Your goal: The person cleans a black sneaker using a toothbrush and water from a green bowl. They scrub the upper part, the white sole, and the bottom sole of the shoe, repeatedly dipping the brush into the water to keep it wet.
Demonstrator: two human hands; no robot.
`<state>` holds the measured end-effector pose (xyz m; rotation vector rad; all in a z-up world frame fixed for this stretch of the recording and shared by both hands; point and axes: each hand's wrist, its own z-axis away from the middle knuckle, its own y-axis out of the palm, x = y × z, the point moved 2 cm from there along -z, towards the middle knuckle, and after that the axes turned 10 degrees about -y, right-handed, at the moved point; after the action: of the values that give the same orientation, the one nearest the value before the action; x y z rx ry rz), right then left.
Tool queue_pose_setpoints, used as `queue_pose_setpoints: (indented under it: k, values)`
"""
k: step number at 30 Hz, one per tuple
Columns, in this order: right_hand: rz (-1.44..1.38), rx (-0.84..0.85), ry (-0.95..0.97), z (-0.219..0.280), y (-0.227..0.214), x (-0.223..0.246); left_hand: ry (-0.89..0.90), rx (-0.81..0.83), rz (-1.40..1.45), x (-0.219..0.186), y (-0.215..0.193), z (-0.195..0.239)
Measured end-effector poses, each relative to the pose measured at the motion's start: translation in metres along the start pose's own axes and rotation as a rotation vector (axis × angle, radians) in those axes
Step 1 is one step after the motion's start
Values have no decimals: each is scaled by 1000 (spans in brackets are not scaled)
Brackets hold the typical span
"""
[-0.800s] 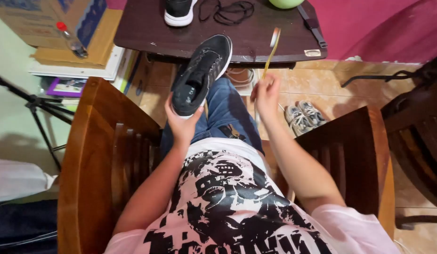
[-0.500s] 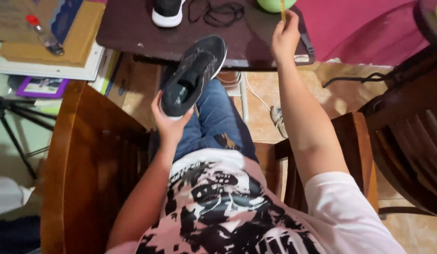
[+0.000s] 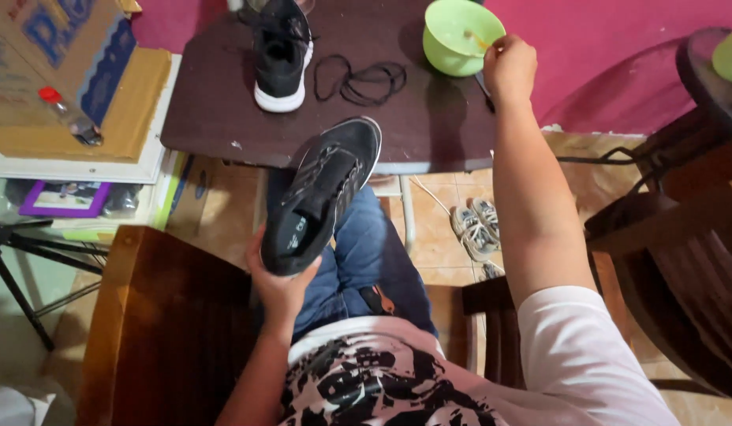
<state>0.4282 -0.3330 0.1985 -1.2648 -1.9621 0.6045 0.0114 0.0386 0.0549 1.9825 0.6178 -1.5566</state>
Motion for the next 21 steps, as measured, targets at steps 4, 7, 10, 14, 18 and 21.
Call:
queue_pose_setpoints:
  k: [4, 7, 10, 14, 18, 21]
  values:
    - [-10, 87, 89, -21, 2, 18, -220, -65, 210, 0, 6, -7]
    - [86, 133, 79, -37, 21, 6, -284, -73, 255, 18, 6, -15]
    - [172, 252, -2, -46, 33, 0, -270, -37, 208, 22, 13, -23]
    - [49, 264, 53, -42, 20, 1, -375, -29, 341, 36, 26, -30]
    - [-104, -17, -84, -31, -2, 5, -213, -12, 172, 35, 30, -44]
    - [-218, -229, -240, -4, -31, 24, -86, -38, 13, 30, 36, -54]
